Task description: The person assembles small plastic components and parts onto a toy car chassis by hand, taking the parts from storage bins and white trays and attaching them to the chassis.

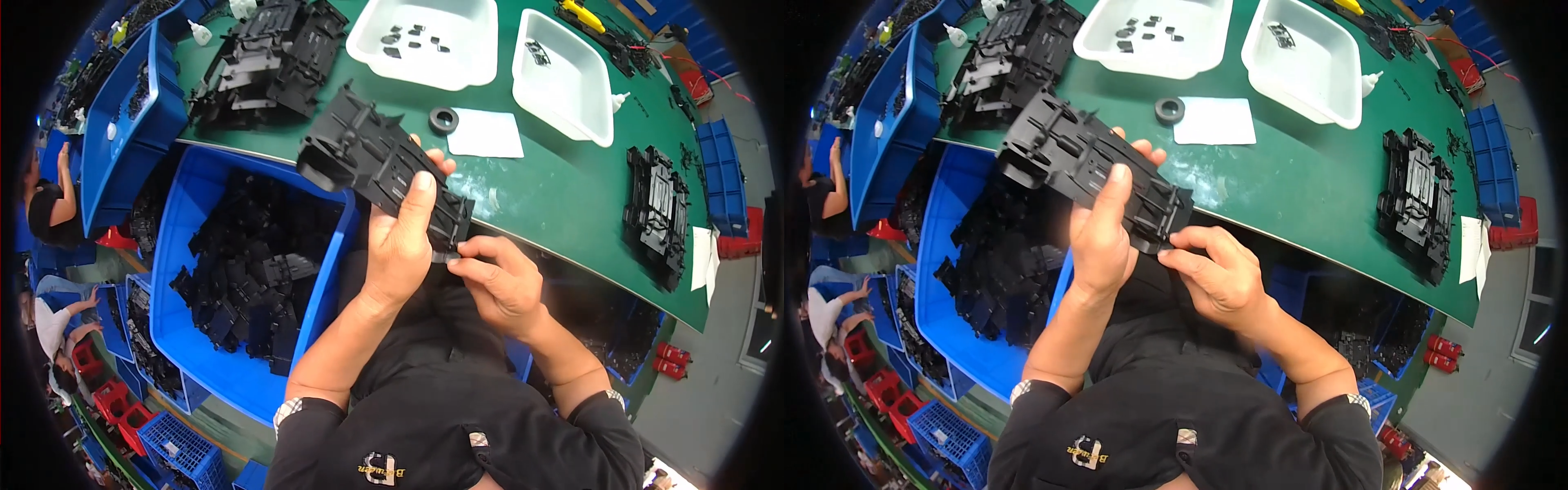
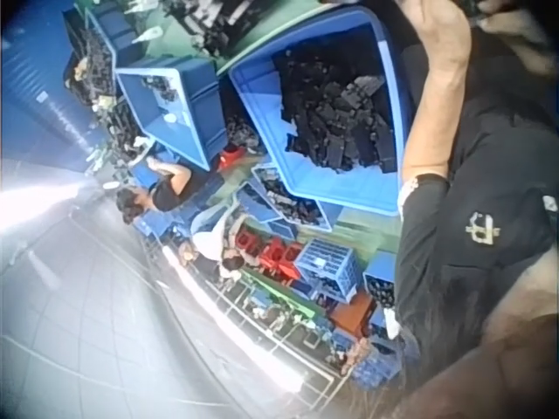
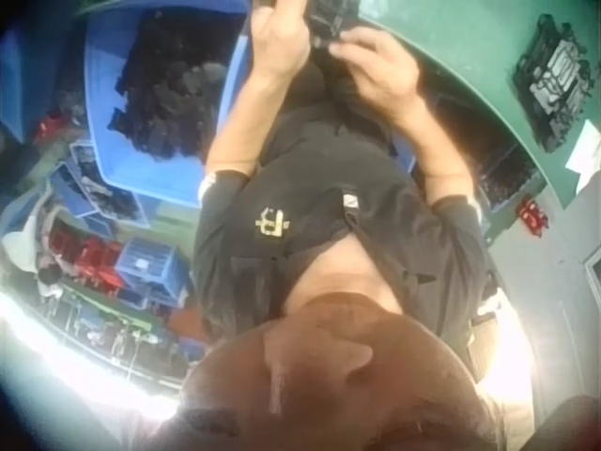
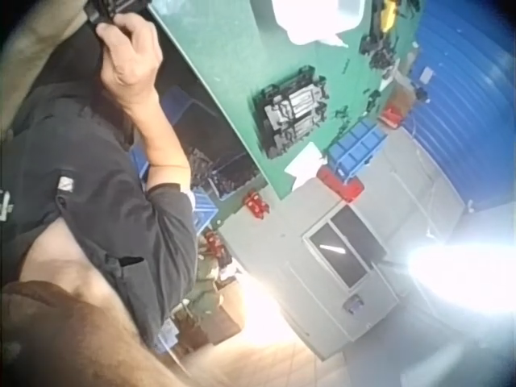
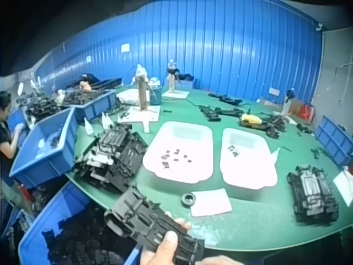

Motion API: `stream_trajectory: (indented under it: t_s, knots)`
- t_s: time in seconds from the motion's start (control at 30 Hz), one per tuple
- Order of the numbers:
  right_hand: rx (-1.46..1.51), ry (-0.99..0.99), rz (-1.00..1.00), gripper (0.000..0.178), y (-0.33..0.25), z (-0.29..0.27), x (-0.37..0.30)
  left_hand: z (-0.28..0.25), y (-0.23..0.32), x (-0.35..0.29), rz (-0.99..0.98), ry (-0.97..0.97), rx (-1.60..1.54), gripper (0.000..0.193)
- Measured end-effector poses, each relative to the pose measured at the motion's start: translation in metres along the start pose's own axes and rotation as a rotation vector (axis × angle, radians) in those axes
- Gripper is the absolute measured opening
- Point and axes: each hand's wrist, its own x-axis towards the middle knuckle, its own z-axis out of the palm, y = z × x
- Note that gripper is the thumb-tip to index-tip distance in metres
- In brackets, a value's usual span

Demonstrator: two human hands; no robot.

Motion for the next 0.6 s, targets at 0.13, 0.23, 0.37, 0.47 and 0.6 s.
stream_trajectory:
  t_s: [0.13, 0.23, 0.37, 0.47, 0.6]
  knots:
    - [0.164, 0.002, 0.150, 0.024, -0.010, -0.010, 0.004, -0.016, -0.003, -0.001, -0.037, -0.046, 0.005, 0.045]
    - [0.101, 0.117, 0.161, 0.015, -0.008, -0.016, 0.013, -0.022, -0.005, -0.001, -0.092, -0.105, 0.010, 0.046]
    - [-0.016, 0.113, 0.210, 0.051, -0.008, -0.024, 0.029, -0.013, -0.013, -0.005, -0.172, -0.148, -0.024, 0.043]
    - [-0.003, -0.042, 0.203, 0.077, -0.006, -0.024, 0.034, -0.010, -0.018, -0.006, -0.212, -0.201, 0.086, 0.044]
    - [0.048, -0.014, 0.220, 0.082, 0.001, -0.019, 0.025, -0.001, -0.018, -0.010, -0.229, -0.225, 0.096, 0.055]
